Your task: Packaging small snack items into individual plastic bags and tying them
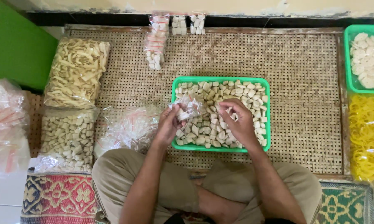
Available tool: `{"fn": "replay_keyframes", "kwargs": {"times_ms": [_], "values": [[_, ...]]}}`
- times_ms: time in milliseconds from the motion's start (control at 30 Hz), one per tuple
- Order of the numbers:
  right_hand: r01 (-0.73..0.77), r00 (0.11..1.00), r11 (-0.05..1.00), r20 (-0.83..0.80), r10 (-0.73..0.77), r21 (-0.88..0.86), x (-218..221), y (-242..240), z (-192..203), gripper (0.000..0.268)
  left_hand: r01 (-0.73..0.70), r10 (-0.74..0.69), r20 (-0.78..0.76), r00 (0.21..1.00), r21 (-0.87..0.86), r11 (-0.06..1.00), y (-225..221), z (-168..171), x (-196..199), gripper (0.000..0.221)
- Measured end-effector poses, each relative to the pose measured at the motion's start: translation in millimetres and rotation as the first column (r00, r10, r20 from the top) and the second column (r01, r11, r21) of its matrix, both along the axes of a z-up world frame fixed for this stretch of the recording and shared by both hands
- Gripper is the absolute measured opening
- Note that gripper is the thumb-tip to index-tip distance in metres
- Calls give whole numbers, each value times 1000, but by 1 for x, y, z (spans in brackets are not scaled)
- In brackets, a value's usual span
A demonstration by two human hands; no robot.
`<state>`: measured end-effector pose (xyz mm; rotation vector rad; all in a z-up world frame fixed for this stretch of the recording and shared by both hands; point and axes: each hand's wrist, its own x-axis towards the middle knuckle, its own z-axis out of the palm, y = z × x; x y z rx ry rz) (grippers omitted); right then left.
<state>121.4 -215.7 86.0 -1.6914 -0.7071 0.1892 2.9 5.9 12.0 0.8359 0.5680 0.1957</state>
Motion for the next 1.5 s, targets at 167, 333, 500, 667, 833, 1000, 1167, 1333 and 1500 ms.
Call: {"fn": "replay_keyframes", "kwargs": {"times_ms": [167, 333, 500, 667, 833, 1000, 1167, 1333, 1500], "values": [[-76, 952, 937, 256, 170, -340, -16, 4, -24, 15, -59, 60, 20, 998, -57, 997, 5, -13, 1, 28], [5, 810, 765, 450, 375, -644, -54, 28, -23, 7, -82, 87, 39, 995, -108, 991, 5, -15, 3, 27], [54, 745, 667, 475, 468, -743, -74, 38, -36, 10, -77, 87, 74, 993, -130, 989, 5, -15, 7, 27], [41, 737, 618, 441, 512, -785, -67, 36, -43, 9, -74, 84, 82, 993, -119, 990, 6, -17, 6, 29], [-6, 745, 604, 400, 534, -797, -59, 30, -56, 12, -70, 80, 85, 993, -117, 991, 7, -18, 5, 29], [-237, 869, 688, 168, 466, -686, -51, 24, -48, 21, -72, 83, 88, 993, -124, 990, 8, -30, 6, 29], [-77, 875, 709, 294, 385, -701, -41, 26, -57, 20, -78, 91, 92, 992, -133, 988, 7, -20, 6, 28], [153, 742, 701, 550, 384, -696, -52, 43, -54, 25, -71, 85, 103, 991, -130, 989, 9, -28, 6, 29], [219, 687, 705, 620, 380, -675, -56, 46, -69, 29, -60, 69, 70, 995, -125, 990, 8, -30, 2, 29]]}}
